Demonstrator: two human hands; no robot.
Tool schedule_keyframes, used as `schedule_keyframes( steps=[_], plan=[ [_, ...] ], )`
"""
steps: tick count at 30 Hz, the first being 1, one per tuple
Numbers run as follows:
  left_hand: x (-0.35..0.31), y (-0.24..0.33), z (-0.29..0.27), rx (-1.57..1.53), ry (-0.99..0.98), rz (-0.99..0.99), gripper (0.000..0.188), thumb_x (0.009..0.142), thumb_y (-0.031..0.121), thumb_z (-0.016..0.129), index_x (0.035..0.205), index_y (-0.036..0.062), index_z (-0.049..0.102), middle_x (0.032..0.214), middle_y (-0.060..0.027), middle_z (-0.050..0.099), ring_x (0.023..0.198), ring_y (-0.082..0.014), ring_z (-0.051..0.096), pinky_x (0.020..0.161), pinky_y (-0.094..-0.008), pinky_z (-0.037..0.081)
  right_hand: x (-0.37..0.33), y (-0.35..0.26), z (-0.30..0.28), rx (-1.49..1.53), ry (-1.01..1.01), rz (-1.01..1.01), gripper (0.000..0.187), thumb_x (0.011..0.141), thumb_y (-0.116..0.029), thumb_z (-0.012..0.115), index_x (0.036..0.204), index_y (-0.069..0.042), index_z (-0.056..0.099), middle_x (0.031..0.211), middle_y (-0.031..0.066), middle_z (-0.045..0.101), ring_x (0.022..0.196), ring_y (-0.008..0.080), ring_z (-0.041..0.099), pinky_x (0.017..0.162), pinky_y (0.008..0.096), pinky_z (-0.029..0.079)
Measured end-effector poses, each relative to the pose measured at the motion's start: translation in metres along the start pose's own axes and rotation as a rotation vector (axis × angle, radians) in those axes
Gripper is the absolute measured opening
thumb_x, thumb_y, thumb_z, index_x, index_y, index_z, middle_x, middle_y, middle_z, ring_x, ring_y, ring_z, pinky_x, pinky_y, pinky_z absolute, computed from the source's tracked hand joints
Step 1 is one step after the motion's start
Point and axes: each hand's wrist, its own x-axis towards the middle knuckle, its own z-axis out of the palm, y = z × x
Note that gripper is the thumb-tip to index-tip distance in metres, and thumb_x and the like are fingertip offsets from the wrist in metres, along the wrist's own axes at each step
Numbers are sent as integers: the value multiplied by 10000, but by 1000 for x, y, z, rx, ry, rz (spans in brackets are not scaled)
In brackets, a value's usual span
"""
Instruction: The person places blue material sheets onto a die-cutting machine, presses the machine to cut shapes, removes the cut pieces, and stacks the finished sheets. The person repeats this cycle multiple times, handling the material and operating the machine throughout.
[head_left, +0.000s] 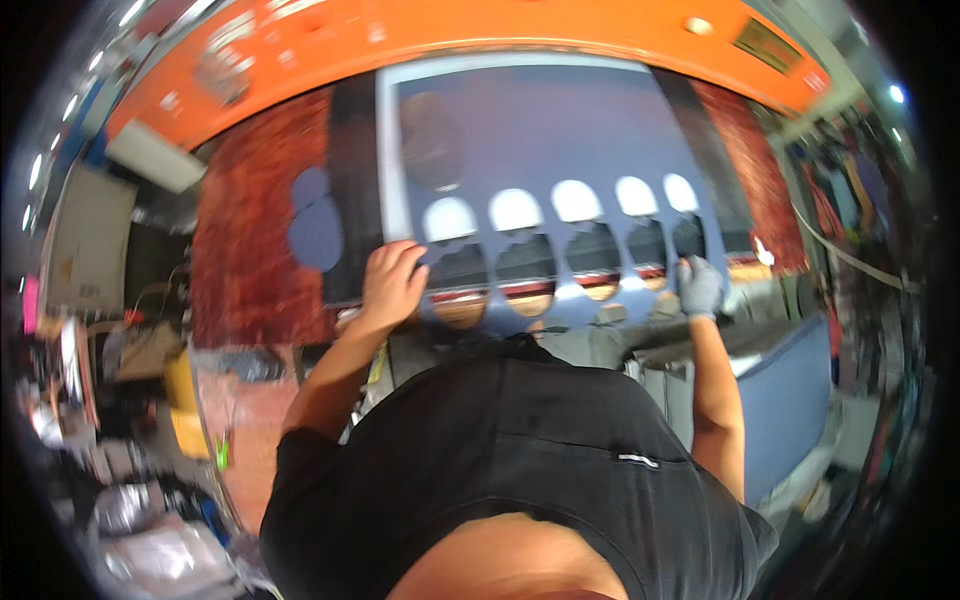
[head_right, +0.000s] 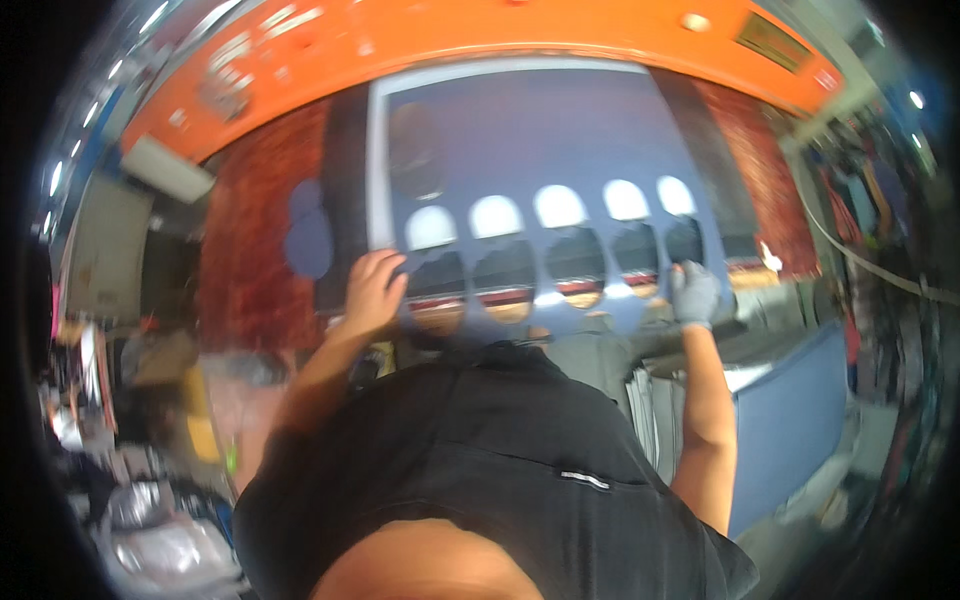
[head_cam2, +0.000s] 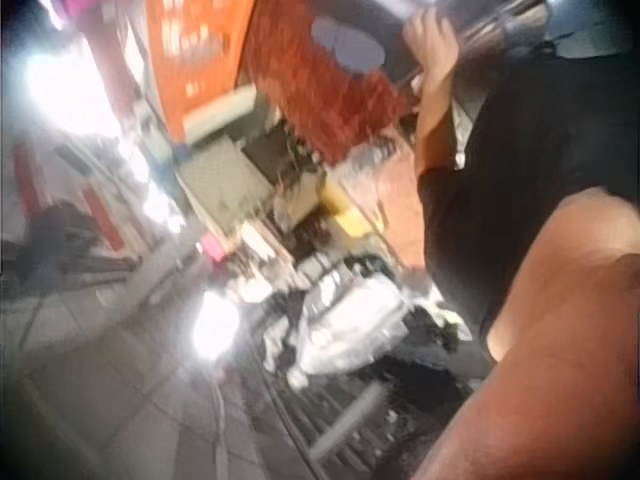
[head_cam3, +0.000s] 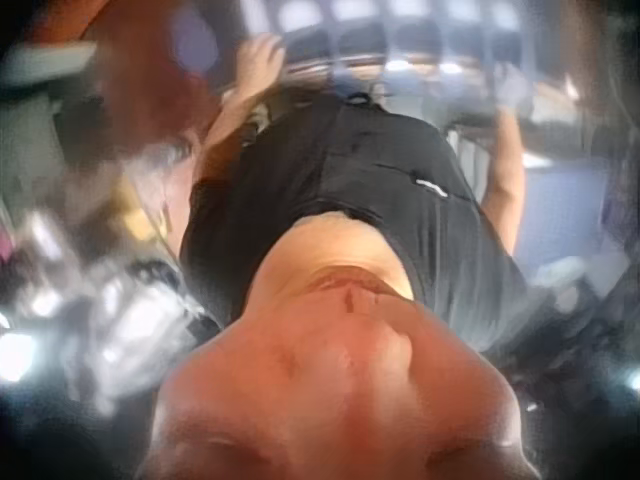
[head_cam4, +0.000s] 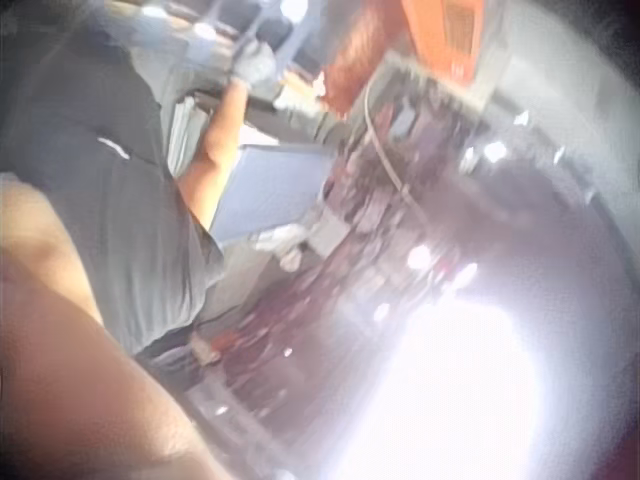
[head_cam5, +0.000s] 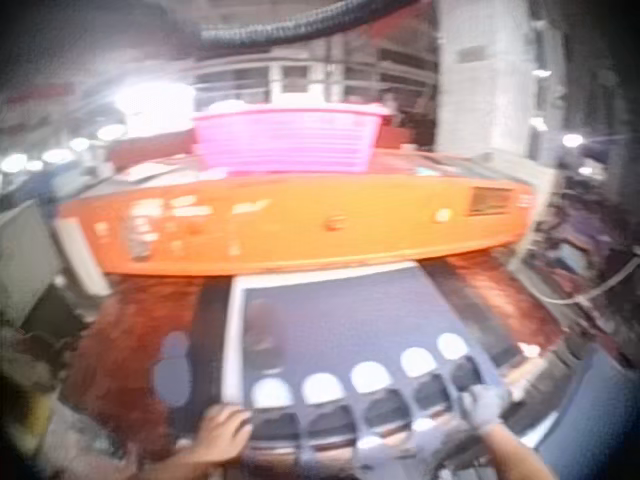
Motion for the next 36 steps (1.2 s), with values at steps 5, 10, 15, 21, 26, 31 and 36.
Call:
schedule_keyframes(
  steps=[5, 10, 15, 21, 26, 31, 36],
  plan=[
    [-26, -15, 26, 36, 28, -75, 338, 810, 203, 603, 1113, 57, 581, 1229, -112, 522, 1114, -312, 477, 951, -477, 347, 42, -37, -7, 172, 256, -137, 248, 739, -174, 643, 934, -37, 574, 914, 164, 602, 864, 363, 569, 739, 447, 445],
    [-10, -14, 25, 49, 44, -53, 271, 814, 172, 599, 1061, 61, 606, 1183, -99, 563, 1060, -289, 506, 918, -435, 353, 105, -136, 23, 400, 201, -381, 377, 732, -193, 674, 1052, -29, 561, 1073, 178, 576, 1038, 346, 535, 920, 414, 411],
    [40, -30, 36, 123, 198, -67, 247, 823, 165, 586, 1043, 57, 620, 1150, -92, 589, 1079, -281, 516, 935, -429, 346, 144, -236, 46, 443, 5, -486, 592, 742, -364, 678, 1192, -20, 505, 1251, 233, 491, 1187, 371, 450, 1010, 435, 352],
    [45, -37, 61, 61, 199, -201, 256, 806, 117, 578, 1048, 67, 643, 1186, -97, 591, 1161, -310, 499, 946, -404, 426, 160, -342, 42, 416, -301, -530, 810, 685, -531, 676, 1280, -32, 447, 1366, 253, 367, 1225, 398, 405, 1018, 419, 344],
    [43, -39, 62, 104, 236, -185, 234, 780, 71, 582, 998, 50, 666, 1127, -104, 627, 1113, -318, 543, 941, -391, 439, 168, -398, 42, 198, -534, -346, 841, 631, -547, 703, 1296, -110, 433, 1440, 194, 282, 1171, 446, 432, 946, 441, 413],
    [48, -39, 61, 108, 246, -170, 247, 776, 100, 588, 1005, 60, 669, 1141, -94, 622, 1114, -309, 544, 925, -397, 444, 174, -403, 52, 335, -440, -231, 706, 609, -474, 730, 1166, -110, 494, 1326, 179, 405, 1065, 371, 524, 869, 423, 468],
    [43, -42, 63, 58, 256, -194, 265, 784, 87, 576, 1030, 45, 666, 1161, -114, 613, 1135, -327, 528, 950, -399, 425, 207, -355, 59, 1429, -664, 93, 724, 611, -327, 751, 1211, -11, 496, 1251, 222, 457, 1080, 308, 542, 927, 336, 440]
  ],
)
